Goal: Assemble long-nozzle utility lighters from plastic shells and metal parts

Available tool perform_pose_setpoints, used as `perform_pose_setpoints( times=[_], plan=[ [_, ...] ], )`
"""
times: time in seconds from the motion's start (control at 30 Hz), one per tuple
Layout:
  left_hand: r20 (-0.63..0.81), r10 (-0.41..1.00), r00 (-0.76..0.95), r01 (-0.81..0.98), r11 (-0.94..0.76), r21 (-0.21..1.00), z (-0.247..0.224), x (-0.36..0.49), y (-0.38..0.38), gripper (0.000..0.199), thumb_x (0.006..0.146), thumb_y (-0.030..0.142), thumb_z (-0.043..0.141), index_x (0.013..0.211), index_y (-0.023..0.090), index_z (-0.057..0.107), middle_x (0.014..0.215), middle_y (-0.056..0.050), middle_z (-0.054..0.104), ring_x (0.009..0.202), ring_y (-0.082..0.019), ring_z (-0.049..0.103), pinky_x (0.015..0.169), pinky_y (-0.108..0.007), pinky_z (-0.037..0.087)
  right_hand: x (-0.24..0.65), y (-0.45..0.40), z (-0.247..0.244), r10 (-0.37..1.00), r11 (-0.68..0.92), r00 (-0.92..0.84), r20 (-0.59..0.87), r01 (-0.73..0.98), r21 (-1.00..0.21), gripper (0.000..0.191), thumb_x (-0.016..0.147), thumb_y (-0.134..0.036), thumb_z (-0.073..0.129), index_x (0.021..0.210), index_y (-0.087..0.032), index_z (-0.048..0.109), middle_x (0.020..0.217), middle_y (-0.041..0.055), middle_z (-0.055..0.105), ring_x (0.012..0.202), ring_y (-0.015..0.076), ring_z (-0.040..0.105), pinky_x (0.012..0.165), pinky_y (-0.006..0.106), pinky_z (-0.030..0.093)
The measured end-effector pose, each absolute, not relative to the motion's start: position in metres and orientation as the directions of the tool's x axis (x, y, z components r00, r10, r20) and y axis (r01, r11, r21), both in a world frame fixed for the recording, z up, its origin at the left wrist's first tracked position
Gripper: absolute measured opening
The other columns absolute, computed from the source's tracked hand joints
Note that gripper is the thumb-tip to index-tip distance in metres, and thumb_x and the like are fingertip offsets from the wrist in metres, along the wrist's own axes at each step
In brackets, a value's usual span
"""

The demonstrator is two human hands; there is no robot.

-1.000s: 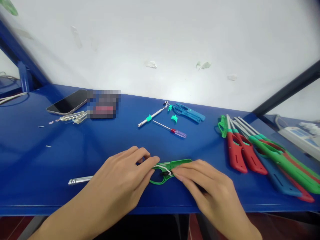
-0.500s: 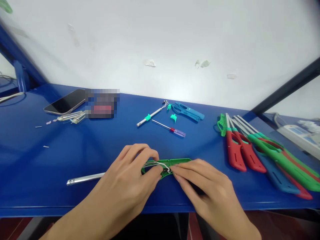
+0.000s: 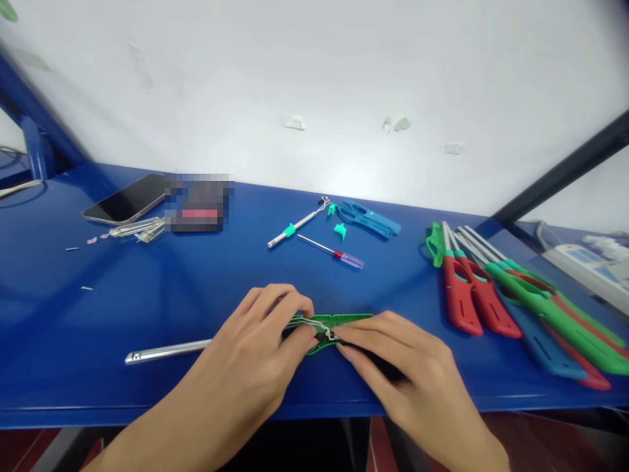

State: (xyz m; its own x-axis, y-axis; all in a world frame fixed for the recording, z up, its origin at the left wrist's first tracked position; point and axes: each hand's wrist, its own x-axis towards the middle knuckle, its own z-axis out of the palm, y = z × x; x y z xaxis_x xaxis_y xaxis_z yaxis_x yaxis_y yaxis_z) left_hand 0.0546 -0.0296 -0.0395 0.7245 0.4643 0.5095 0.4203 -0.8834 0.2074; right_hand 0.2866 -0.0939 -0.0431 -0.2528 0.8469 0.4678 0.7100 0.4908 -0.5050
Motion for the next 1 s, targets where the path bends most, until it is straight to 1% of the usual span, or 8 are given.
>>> perform_pose_setpoints(
  times=[0.17, 0.3, 0.4, 0.5, 0.6, 0.77, 0.87, 1.0],
  plan=[
    [0.467, 0.488, 0.737, 0.456, -0.870, 0.190, -0.037, 0.057, -0.030, 0.036, 0.099, -0.003, 0.046, 0.104, 0.015, 0.077, 0.114, -0.012, 0.073, 0.109, -0.030, 0.065, 0.088, -0.045, 0.061, 0.285, -0.092, -0.041, 0.842, 0.497, -0.252, 0.477, 0.706, -0.504, 0.029, 0.101, -0.013, 0.072, 0.123, -0.029, 0.080, 0.109, -0.0011, 0.084, 0.089, 0.0183, 0.077, 0.084, 0.034, 0.062],
    [0.478, 0.440, 0.760, 0.431, -0.892, 0.137, -0.037, 0.056, -0.030, 0.029, 0.093, -0.002, 0.055, 0.107, 0.011, 0.076, 0.114, -0.014, 0.073, 0.108, -0.032, 0.065, 0.088, -0.046, 0.062, 0.285, -0.092, -0.041, 0.849, 0.488, -0.251, 0.464, 0.708, -0.510, 0.026, 0.102, -0.013, 0.072, 0.121, -0.029, 0.081, 0.109, -0.0023, 0.084, 0.090, 0.0174, 0.076, 0.084, 0.033, 0.062],
    [0.489, 0.394, 0.778, 0.440, -0.898, 0.023, -0.035, 0.056, -0.034, 0.030, 0.094, -0.002, 0.052, 0.108, 0.008, 0.077, 0.112, -0.016, 0.075, 0.108, -0.033, 0.067, 0.088, -0.046, 0.063, 0.285, -0.093, -0.042, 0.853, 0.483, -0.255, 0.456, 0.715, -0.505, 0.023, 0.103, -0.014, 0.070, 0.118, -0.027, 0.081, 0.108, -0.0009, 0.083, 0.090, 0.0179, 0.075, 0.084, 0.033, 0.061],
    [0.470, 0.379, 0.797, 0.479, -0.871, -0.110, -0.032, 0.057, -0.038, 0.035, 0.100, -0.003, 0.046, 0.108, 0.009, 0.078, 0.109, -0.014, 0.077, 0.106, -0.031, 0.070, 0.089, -0.043, 0.063, 0.285, -0.092, -0.043, 0.857, 0.472, -0.251, 0.450, 0.733, -0.489, 0.019, 0.105, -0.016, 0.068, 0.115, -0.026, 0.081, 0.107, 0.0013, 0.082, 0.090, 0.0192, 0.075, 0.082, 0.034, 0.062],
    [0.449, 0.379, 0.809, 0.497, -0.849, -0.179, -0.030, 0.057, -0.040, 0.039, 0.099, -0.004, 0.044, 0.108, 0.010, 0.079, 0.108, -0.014, 0.078, 0.102, -0.030, 0.072, 0.085, -0.043, 0.063, 0.284, -0.091, -0.043, 0.856, 0.463, -0.241, 0.457, 0.749, -0.474, 0.018, 0.105, -0.016, 0.067, 0.112, -0.025, 0.081, 0.103, 0.0019, 0.081, 0.086, 0.0196, 0.074, 0.079, 0.035, 0.062],
    [0.437, 0.392, 0.810, 0.491, -0.860, -0.138, -0.030, 0.052, -0.042, 0.049, 0.085, -0.006, 0.041, 0.113, 0.009, 0.079, 0.111, -0.015, 0.078, 0.105, -0.034, 0.070, 0.088, -0.050, 0.060, 0.284, -0.093, -0.042, 0.853, 0.467, -0.243, 0.462, 0.751, -0.466, 0.019, 0.104, -0.014, 0.066, 0.112, -0.023, 0.081, 0.101, 0.0022, 0.081, 0.085, 0.0191, 0.075, 0.080, 0.035, 0.061],
    [0.459, 0.387, 0.800, 0.483, -0.869, -0.107, -0.031, 0.050, -0.044, 0.048, 0.081, -0.004, 0.044, 0.112, 0.009, 0.079, 0.111, -0.016, 0.078, 0.107, -0.036, 0.069, 0.090, -0.052, 0.057, 0.284, -0.094, -0.042, 0.852, 0.468, -0.239, 0.466, 0.746, -0.473, 0.019, 0.104, -0.014, 0.068, 0.112, -0.022, 0.082, 0.101, 0.0019, 0.081, 0.085, 0.0182, 0.074, 0.080, 0.034, 0.061],
    [0.463, 0.372, 0.804, 0.456, -0.887, -0.080, -0.031, 0.052, -0.047, 0.048, 0.075, -0.002, 0.047, 0.111, 0.007, 0.078, 0.111, -0.016, 0.078, 0.108, -0.037, 0.068, 0.092, -0.052, 0.054, 0.286, -0.093, -0.042, 0.881, 0.433, -0.211, 0.423, 0.722, -0.540, 0.023, 0.103, -0.015, 0.070, 0.118, -0.028, 0.082, 0.105, -0.0011, 0.080, 0.090, 0.0170, 0.074, 0.085, 0.032, 0.060]
  ],
)
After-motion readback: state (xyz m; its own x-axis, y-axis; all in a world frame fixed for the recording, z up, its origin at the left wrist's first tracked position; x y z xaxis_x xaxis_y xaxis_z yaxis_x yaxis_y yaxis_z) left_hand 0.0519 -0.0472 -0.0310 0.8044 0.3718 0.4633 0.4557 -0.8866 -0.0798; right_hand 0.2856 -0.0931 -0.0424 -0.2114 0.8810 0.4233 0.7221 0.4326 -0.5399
